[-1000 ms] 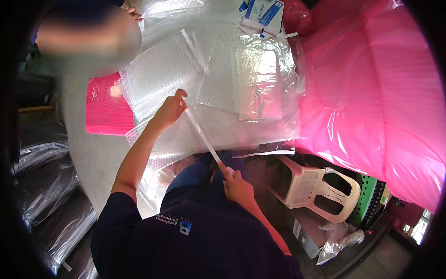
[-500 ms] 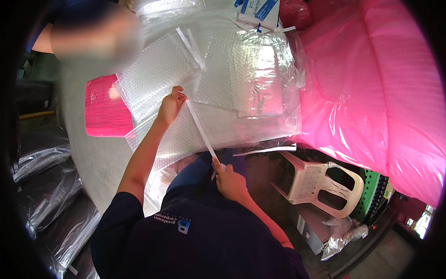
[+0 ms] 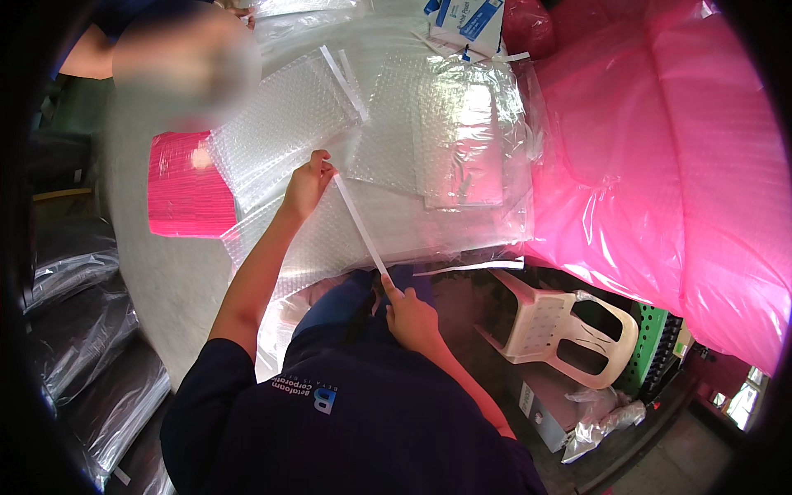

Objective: The person repeatedly pulls bubble wrap from a large roll, folds it into smaller sheets, and secures the edges with clear packing tape. The person stacks the finished sheets on a table and occasionally moves the large roll to a different location.

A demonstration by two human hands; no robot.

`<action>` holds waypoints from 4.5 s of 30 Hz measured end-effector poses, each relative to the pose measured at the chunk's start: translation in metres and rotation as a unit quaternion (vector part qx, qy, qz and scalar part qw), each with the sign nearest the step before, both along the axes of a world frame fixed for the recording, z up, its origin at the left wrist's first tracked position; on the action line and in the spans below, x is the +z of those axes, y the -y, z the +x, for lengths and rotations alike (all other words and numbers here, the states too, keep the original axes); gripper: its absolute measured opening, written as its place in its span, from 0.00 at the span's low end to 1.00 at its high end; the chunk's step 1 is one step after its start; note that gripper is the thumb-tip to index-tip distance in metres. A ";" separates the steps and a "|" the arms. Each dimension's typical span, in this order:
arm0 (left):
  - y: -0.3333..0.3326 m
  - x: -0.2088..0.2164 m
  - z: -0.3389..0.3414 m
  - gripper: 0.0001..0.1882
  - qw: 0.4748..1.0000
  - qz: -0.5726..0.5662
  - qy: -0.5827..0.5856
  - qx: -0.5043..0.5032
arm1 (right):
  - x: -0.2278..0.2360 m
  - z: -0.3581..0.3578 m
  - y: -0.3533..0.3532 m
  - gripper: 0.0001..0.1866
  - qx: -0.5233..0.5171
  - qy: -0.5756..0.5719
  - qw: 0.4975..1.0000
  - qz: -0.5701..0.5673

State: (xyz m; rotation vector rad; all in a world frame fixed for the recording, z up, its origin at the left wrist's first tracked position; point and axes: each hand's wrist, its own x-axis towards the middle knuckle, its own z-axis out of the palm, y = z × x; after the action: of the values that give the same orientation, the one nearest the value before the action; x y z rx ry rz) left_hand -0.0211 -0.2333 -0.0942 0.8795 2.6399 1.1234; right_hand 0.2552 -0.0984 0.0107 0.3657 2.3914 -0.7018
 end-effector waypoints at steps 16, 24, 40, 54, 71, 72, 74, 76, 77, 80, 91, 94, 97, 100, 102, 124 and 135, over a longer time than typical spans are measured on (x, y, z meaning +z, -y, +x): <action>-0.001 -0.001 -0.002 0.15 1.000 -0.006 -0.007 -0.008 | -0.011 0.000 0.003 0.34 -0.003 0.003 1.000 0.010; -0.001 -0.006 0.000 0.17 1.000 -0.001 -0.004 0.002 | -0.013 0.002 0.003 0.35 0.008 -0.009 0.999 0.030; -0.006 -0.012 0.047 0.12 0.986 0.048 -0.158 0.027 | -0.016 0.004 0.000 0.34 0.007 -0.013 1.000 0.024; 0.025 -0.006 0.129 0.11 0.994 -0.010 -0.050 0.092 | 0.010 -0.050 -0.047 0.23 -0.005 -0.060 0.994 -0.094; 0.007 -0.015 0.114 0.06 0.966 0.068 -0.002 0.250 | -0.067 -0.117 -0.011 0.17 0.113 -0.411 0.904 -0.024; 0.008 -0.014 0.113 0.06 0.967 0.068 0.002 0.247 | -0.070 -0.118 -0.002 0.16 0.103 -0.428 0.895 -0.070; 0.010 -0.012 0.113 0.07 0.970 0.073 0.007 0.232 | -0.083 -0.123 0.005 0.13 0.109 -0.431 0.893 -0.072; 0.014 -0.011 0.114 0.09 0.975 0.080 0.009 0.208 | -0.095 -0.125 0.009 0.09 0.101 -0.445 0.887 -0.065; 0.015 -0.012 0.113 0.10 0.977 0.076 0.010 0.200 | -0.100 -0.124 0.009 0.09 0.102 -0.449 0.886 -0.050; 0.018 -0.010 0.114 0.13 0.980 0.069 0.022 0.187 | -0.110 -0.121 0.008 0.07 0.111 -0.457 0.883 -0.014; 0.008 0.001 0.111 0.16 0.967 0.045 0.102 0.228 | -0.124 -0.131 0.009 0.05 0.065 -0.471 0.880 -0.010; 0.009 -0.002 0.110 0.17 0.966 0.044 0.113 0.228 | -0.117 -0.131 0.000 0.06 0.021 -0.404 0.908 -0.110; 0.010 0.018 0.104 0.18 0.975 0.021 0.120 0.187 | -0.123 -0.133 -0.018 0.05 0.026 -0.381 0.901 -0.206; 0.021 0.005 0.091 0.18 0.933 0.132 0.264 0.204 | -0.112 -0.135 -0.011 0.06 0.034 -0.389 0.887 -0.246; 0.025 0.006 0.090 0.18 0.964 0.036 0.112 0.239 | -0.114 -0.132 -0.015 0.10 0.031 -0.373 0.891 -0.256; 0.021 0.051 0.151 0.53 0.939 -0.323 0.103 0.064 | -0.109 -0.134 -0.028 0.17 0.064 -0.302 0.893 -0.328; 0.041 0.274 0.065 0.36 0.979 -0.012 -0.128 0.156 | -0.104 -0.128 -0.028 0.11 -0.006 -0.336 0.884 -0.326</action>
State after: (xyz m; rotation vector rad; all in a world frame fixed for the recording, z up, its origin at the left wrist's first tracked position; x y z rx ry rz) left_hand 0.0440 -0.2742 0.1797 0.6587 3.0807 1.1021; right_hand 0.1276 -0.0706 -0.0931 -0.1931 2.5402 -1.8017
